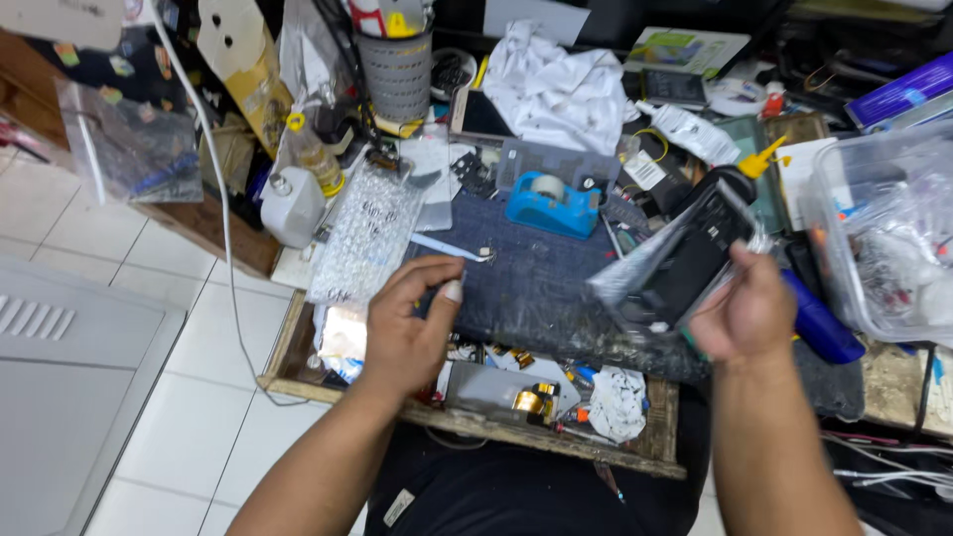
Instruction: The person disassembles and repairs mobile phones by removing and replacing internal components using small tools like a pick and screwdriver at a workbench.
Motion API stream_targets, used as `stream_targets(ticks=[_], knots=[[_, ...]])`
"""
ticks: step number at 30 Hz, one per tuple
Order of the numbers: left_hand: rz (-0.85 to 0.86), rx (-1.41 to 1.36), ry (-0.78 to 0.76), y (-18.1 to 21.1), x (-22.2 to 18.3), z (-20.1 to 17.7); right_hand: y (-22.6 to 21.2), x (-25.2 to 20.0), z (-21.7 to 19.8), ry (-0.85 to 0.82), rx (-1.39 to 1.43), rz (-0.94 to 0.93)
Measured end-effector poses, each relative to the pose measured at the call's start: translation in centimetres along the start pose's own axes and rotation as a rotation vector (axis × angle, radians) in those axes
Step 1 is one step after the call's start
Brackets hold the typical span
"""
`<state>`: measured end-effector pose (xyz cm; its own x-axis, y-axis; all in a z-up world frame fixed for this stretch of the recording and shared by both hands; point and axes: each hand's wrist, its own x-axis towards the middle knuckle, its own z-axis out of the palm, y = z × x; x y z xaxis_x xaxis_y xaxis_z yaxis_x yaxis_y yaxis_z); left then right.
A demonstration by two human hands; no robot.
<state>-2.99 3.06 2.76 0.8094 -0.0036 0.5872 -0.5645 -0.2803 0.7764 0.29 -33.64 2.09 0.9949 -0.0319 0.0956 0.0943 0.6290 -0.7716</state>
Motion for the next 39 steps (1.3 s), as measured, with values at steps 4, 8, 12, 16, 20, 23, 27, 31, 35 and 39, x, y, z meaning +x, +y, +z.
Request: stream_targets(ticks=[4,8,12,16,20,23,27,31,35,39], knots=[[-0.077,0.025,-0.093,-0.5,-1.4,-1.8,-1.5,2.3,-1.9,-0.059,-0.21,0.166],[-0.106,0.136,-0.135,-0.8,-2.3,-2.6,0.0,4.9,0.1,-0.298,-0.529,0.438],[0.059,0.309,-0.108,-1.2,-1.6,-3.3,2.4,7.0,4.3,-0.633,-1.065,0.552],[0.236,0.499,-0.183,-2.7,0.6,-3.5,4.0,6.9,8.2,-0.806,-1.494,0.464],[0.348,0.706,-0.36,-4.6,4.7,-2.3,4.2,6.2,9.9,-0.821,-1.804,0.345],[0.318,0.827,-0.532,-5.6,7.0,-1.0,4.4,5.3,9.6,-0.805,-1.905,0.044],[0.311,0.887,-0.611,-6.3,8.2,-0.4,5.0,4.0,9.4,-0.62,-1.947,-0.026],[0.342,0.89,-0.594,-6.7,8.0,-1.1,4.9,2.6,9.5,-0.476,-1.941,-0.085],[0.325,0.897,-0.592,-6.6,8.1,-1.5,5.1,2.2,10.0,-0.436,-1.987,-0.25],[0.306,0.765,-0.421,-6.7,8.9,-1.4,4.6,1.9,9.8,-0.398,-1.895,-0.412]])
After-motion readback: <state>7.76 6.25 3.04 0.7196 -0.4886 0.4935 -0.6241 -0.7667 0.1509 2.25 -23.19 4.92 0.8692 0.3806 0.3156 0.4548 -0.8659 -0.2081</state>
